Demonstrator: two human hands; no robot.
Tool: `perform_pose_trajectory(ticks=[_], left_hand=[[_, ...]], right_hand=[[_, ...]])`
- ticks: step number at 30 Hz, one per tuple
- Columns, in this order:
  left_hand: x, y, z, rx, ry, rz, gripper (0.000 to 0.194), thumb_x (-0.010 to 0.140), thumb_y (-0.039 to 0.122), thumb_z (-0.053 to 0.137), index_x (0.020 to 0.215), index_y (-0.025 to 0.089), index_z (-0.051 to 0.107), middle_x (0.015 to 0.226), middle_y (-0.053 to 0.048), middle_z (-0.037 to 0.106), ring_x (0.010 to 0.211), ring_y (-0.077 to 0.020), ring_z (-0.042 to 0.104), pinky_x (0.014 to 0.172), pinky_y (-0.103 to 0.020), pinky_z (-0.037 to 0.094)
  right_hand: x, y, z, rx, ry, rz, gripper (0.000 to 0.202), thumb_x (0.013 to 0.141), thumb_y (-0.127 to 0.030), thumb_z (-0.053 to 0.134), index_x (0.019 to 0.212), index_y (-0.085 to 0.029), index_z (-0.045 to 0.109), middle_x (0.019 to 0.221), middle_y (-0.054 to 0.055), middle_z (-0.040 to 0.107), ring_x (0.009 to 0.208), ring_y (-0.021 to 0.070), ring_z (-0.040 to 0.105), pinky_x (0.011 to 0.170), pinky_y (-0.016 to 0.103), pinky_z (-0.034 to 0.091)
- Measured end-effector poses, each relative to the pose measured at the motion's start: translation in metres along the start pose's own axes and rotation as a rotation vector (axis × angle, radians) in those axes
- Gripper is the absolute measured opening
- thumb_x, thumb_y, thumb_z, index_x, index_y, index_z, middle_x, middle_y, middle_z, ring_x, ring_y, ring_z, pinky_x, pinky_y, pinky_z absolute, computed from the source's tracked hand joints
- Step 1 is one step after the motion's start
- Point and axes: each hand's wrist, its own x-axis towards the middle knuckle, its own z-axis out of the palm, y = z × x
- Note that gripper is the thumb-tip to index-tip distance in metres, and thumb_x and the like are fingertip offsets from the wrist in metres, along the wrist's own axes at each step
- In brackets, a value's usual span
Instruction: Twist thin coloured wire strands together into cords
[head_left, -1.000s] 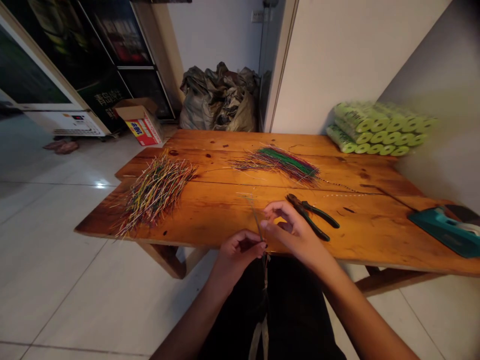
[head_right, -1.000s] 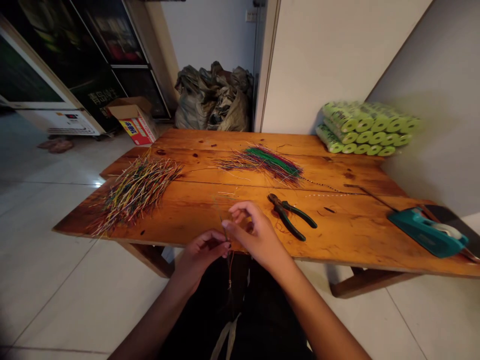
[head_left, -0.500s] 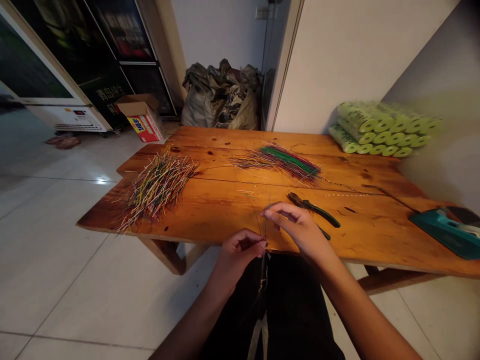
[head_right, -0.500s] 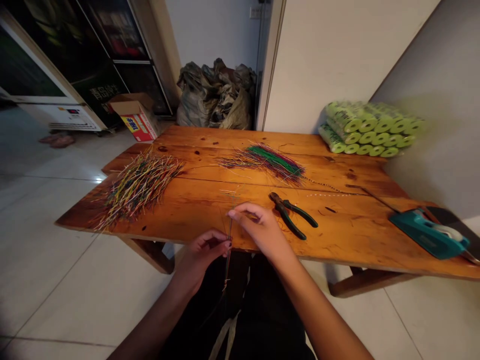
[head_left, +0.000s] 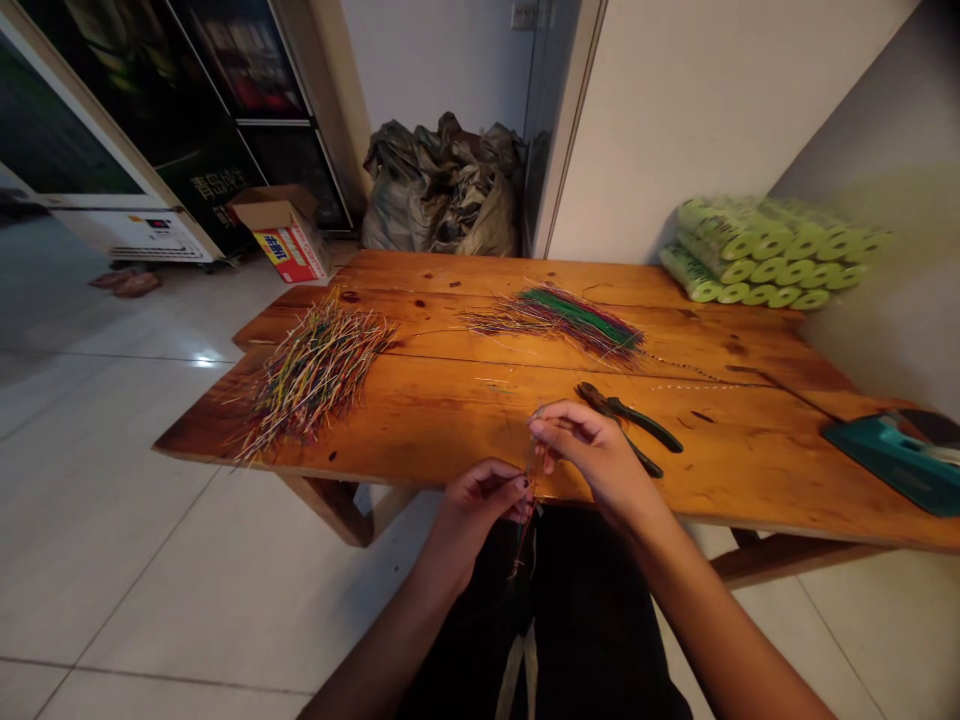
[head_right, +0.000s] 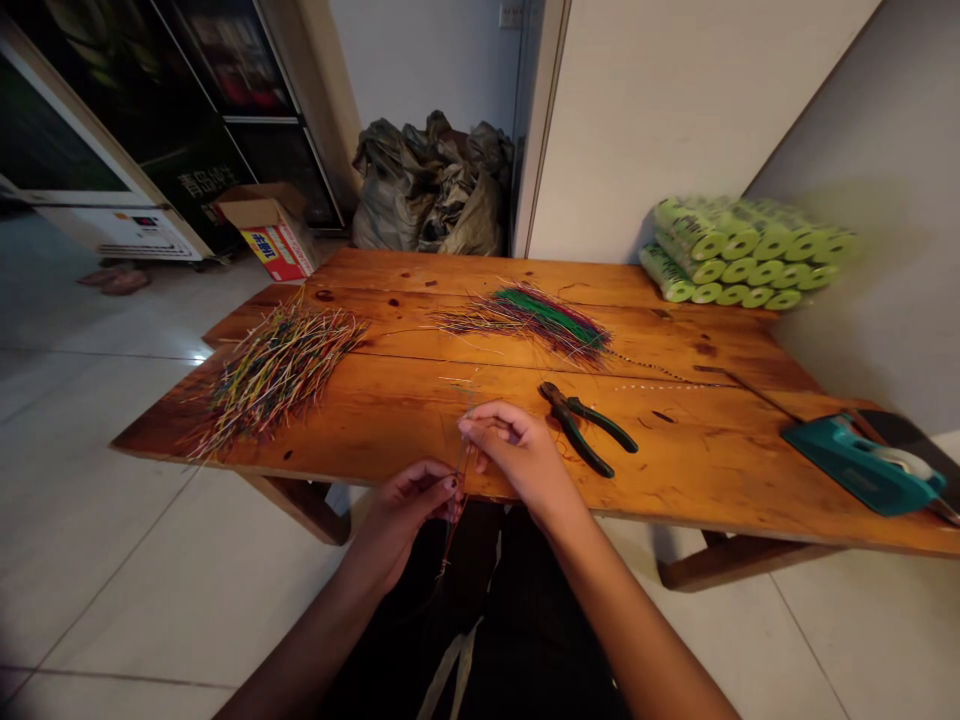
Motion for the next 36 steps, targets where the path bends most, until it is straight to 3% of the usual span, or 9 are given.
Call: perform_pose_trajectory(ticks=[13, 28, 36], left_hand=[[0.003, -0.008, -0.001, 0.083, 0.085, 0.132, 0.012, 0.068, 0.026, 0.069, 0.065, 0.017, 0.062, 0.059, 0.003, 0.062, 0.057, -0.0091, 0.055, 0.056, -0.019, 0.045], [0.000, -0.010, 0.005, -0.027, 0.142, 0.118, 0.014, 0.070, 0.028, 0.068, 0.073, 0.017, 0.060, 0.064, 0.002, 0.065, 0.060, -0.0098, 0.060, 0.059, -0.020, 0.046], [-0.001, -0.010, 0.006, -0.017, 0.147, 0.108, 0.016, 0.071, 0.029, 0.067, 0.071, 0.016, 0.057, 0.062, 0.001, 0.065, 0.059, -0.0111, 0.061, 0.060, -0.022, 0.047]], right_hand=[[-0.008, 0.008, 0.003, -0.035, -0.003, -0.009, 0.019, 0.065, -0.026, 0.070, 0.078, -0.020, 0.058, 0.069, -0.004, 0.058, 0.062, 0.0090, 0.056, 0.061, 0.023, 0.044], [-0.012, 0.012, 0.000, 0.042, 0.005, 0.016, 0.019, 0.070, -0.029, 0.068, 0.084, -0.022, 0.056, 0.075, -0.004, 0.059, 0.069, 0.0124, 0.063, 0.069, 0.026, 0.047], [-0.013, 0.012, 0.003, 0.038, 0.031, 0.000, 0.019, 0.070, -0.029, 0.068, 0.082, -0.022, 0.055, 0.069, -0.003, 0.058, 0.064, 0.0113, 0.058, 0.069, 0.028, 0.048]])
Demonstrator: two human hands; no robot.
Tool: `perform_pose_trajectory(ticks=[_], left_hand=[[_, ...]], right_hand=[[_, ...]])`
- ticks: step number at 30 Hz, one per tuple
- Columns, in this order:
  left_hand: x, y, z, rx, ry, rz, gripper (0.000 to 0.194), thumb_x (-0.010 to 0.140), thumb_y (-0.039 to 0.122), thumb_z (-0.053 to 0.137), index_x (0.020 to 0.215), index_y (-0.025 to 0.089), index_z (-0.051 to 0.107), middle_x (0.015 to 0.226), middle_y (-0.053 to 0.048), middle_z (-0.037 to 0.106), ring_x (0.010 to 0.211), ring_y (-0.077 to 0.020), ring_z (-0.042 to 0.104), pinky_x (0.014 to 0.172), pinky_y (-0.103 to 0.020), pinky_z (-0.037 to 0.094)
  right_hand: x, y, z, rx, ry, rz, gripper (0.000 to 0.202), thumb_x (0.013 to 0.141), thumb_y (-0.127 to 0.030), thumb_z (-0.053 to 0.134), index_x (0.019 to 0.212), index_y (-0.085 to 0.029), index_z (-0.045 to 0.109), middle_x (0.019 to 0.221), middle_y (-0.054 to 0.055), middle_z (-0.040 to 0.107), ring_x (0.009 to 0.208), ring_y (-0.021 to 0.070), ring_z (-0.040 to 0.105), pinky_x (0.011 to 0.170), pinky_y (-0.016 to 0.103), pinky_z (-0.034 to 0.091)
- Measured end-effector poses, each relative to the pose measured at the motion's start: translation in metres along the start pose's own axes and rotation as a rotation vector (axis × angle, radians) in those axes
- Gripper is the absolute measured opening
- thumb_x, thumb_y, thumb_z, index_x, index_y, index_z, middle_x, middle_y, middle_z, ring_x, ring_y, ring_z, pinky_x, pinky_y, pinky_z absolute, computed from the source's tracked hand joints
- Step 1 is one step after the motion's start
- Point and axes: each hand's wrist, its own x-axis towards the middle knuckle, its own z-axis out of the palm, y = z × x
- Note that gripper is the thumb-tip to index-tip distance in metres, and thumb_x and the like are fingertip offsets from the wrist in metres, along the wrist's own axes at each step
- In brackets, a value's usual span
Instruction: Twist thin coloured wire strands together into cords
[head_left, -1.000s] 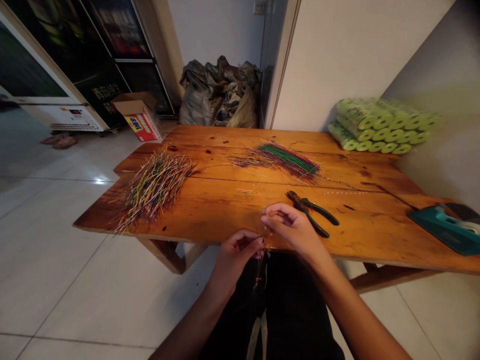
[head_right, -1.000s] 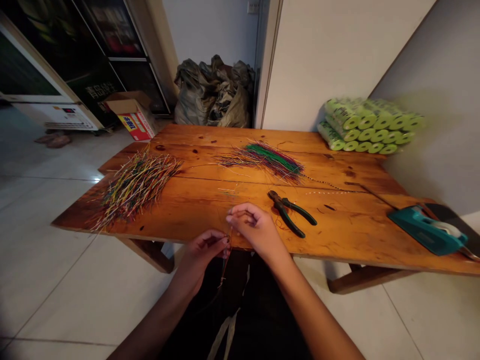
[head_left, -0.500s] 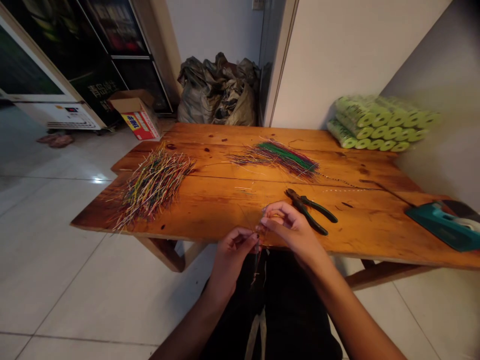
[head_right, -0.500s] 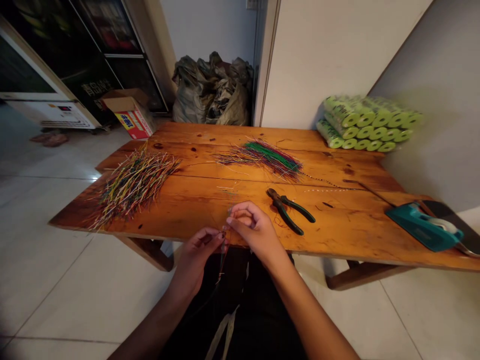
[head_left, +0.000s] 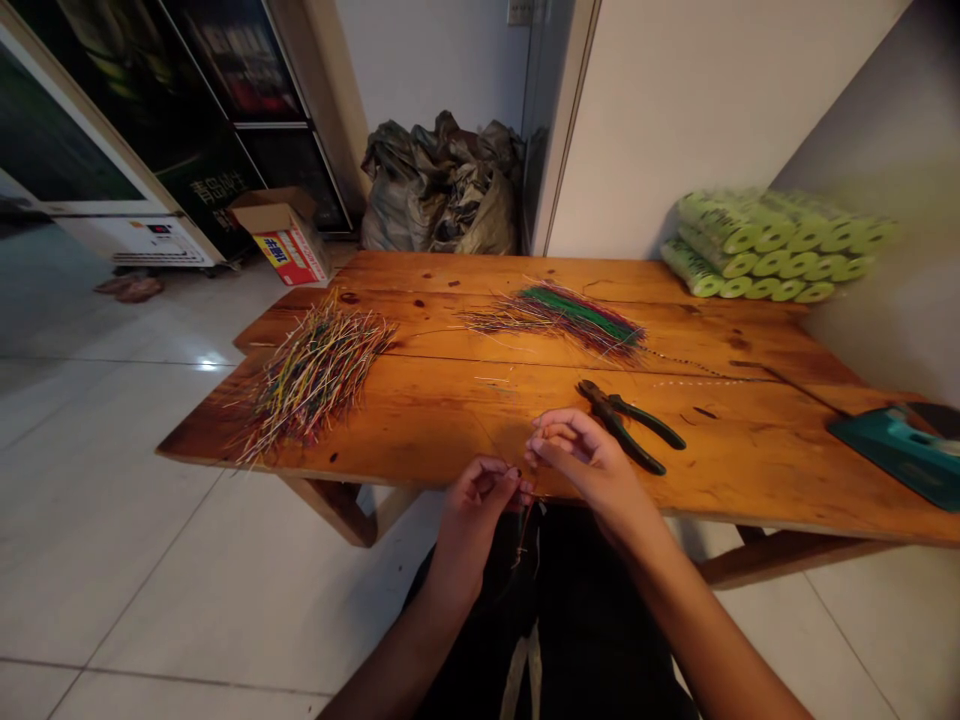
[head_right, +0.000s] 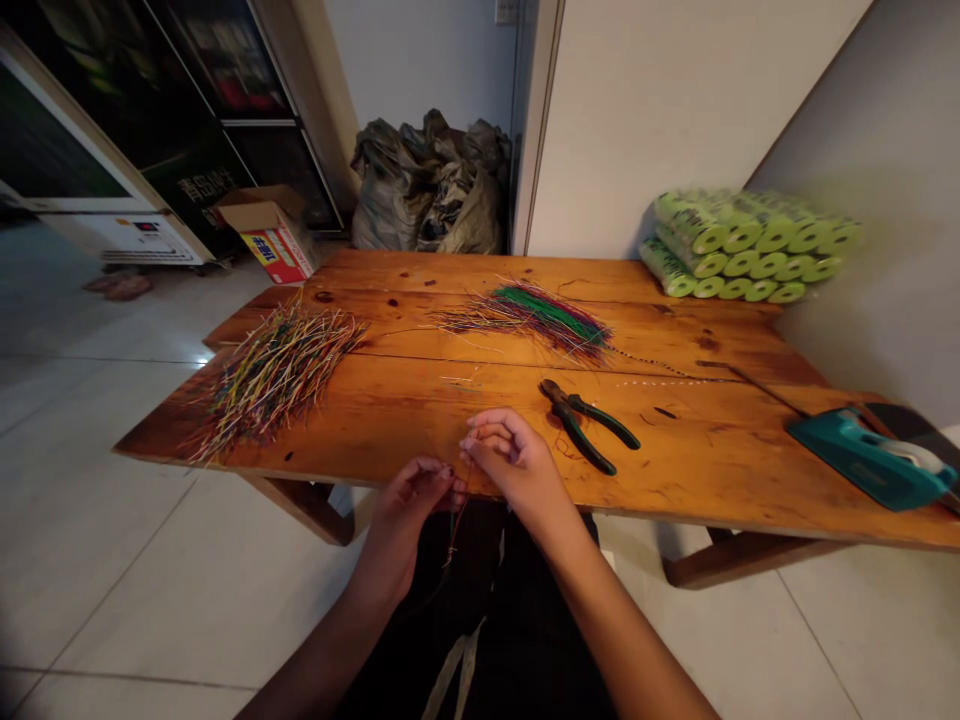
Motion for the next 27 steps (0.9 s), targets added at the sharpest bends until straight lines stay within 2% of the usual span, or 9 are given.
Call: perform_pose_trajectory(ticks=[6, 10, 13, 16, 20, 23, 27], left_hand=[[0.001, -0.002, 0.000, -0.017, 0.017, 0.001, 0.017, 0.067, 0.027, 0.071, 0.070, 0.016, 0.058, 0.060, 0.003, 0.064, 0.060, -0.0101, 0.061, 0.059, -0.020, 0.047], [0.003, -0.001, -0.001, -0.023, 0.049, 0.030, 0.016, 0.068, 0.027, 0.070, 0.070, 0.016, 0.059, 0.061, 0.003, 0.064, 0.059, -0.0085, 0.059, 0.058, -0.018, 0.046], [0.006, 0.001, -0.004, -0.074, 0.108, 0.033, 0.018, 0.065, 0.027, 0.073, 0.070, 0.016, 0.059, 0.063, 0.004, 0.063, 0.060, -0.0082, 0.059, 0.059, -0.018, 0.047], [0.010, 0.004, -0.007, -0.136, 0.121, 0.030, 0.020, 0.065, 0.027, 0.073, 0.070, 0.016, 0.056, 0.066, 0.003, 0.062, 0.062, -0.0091, 0.059, 0.058, -0.018, 0.047], [0.011, 0.007, -0.009, -0.152, 0.105, 0.022, 0.021, 0.068, 0.028, 0.071, 0.070, 0.017, 0.053, 0.071, 0.002, 0.062, 0.068, -0.0108, 0.060, 0.055, -0.018, 0.046], [0.011, 0.008, -0.008, -0.153, 0.084, 0.030, 0.020, 0.068, 0.026, 0.071, 0.070, 0.017, 0.054, 0.072, 0.002, 0.060, 0.071, -0.0113, 0.059, 0.056, -0.018, 0.046], [0.013, 0.008, -0.012, -0.146, 0.082, 0.052, 0.018, 0.069, 0.029, 0.070, 0.071, 0.017, 0.057, 0.075, 0.001, 0.060, 0.072, -0.0115, 0.057, 0.058, -0.019, 0.047]], right_hand=[[0.001, 0.006, -0.004, -0.165, -0.004, -0.082, 0.019, 0.074, -0.030, 0.064, 0.090, -0.022, 0.056, 0.081, 0.000, 0.060, 0.071, 0.0125, 0.058, 0.069, 0.026, 0.047], [-0.003, 0.010, -0.007, -0.206, 0.046, -0.124, 0.041, 0.078, -0.032, 0.060, 0.116, -0.027, 0.047, 0.107, 0.004, 0.060, 0.091, 0.0159, 0.060, 0.081, 0.030, 0.047], [-0.018, 0.016, -0.005, -0.291, 0.017, -0.059, 0.040, 0.082, -0.035, 0.055, 0.120, -0.025, 0.046, 0.113, 0.006, 0.061, 0.102, 0.0183, 0.058, 0.090, 0.034, 0.044], [-0.038, 0.025, 0.000, -0.390, -0.094, 0.031, 0.029, 0.084, -0.037, 0.052, 0.110, -0.024, 0.057, 0.105, 0.006, 0.066, 0.101, 0.0200, 0.059, 0.092, 0.035, 0.042], [-0.057, 0.038, 0.004, -0.368, -0.187, 0.144, 0.028, 0.087, -0.042, 0.046, 0.092, -0.022, 0.065, 0.072, 0.001, 0.067, 0.073, 0.0184, 0.063, 0.072, 0.030, 0.047], [-0.062, 0.043, 0.003, -0.317, -0.155, 0.160, 0.031, 0.087, -0.043, 0.044, 0.079, -0.021, 0.064, 0.059, -0.001, 0.059, 0.063, 0.0165, 0.058, 0.064, 0.027, 0.043], [-0.064, 0.045, 0.001, -0.255, -0.117, 0.180, 0.031, 0.086, -0.043, 0.045, 0.077, -0.020, 0.064, 0.054, -0.003, 0.052, 0.060, 0.0156, 0.052, 0.063, 0.027, 0.039]])
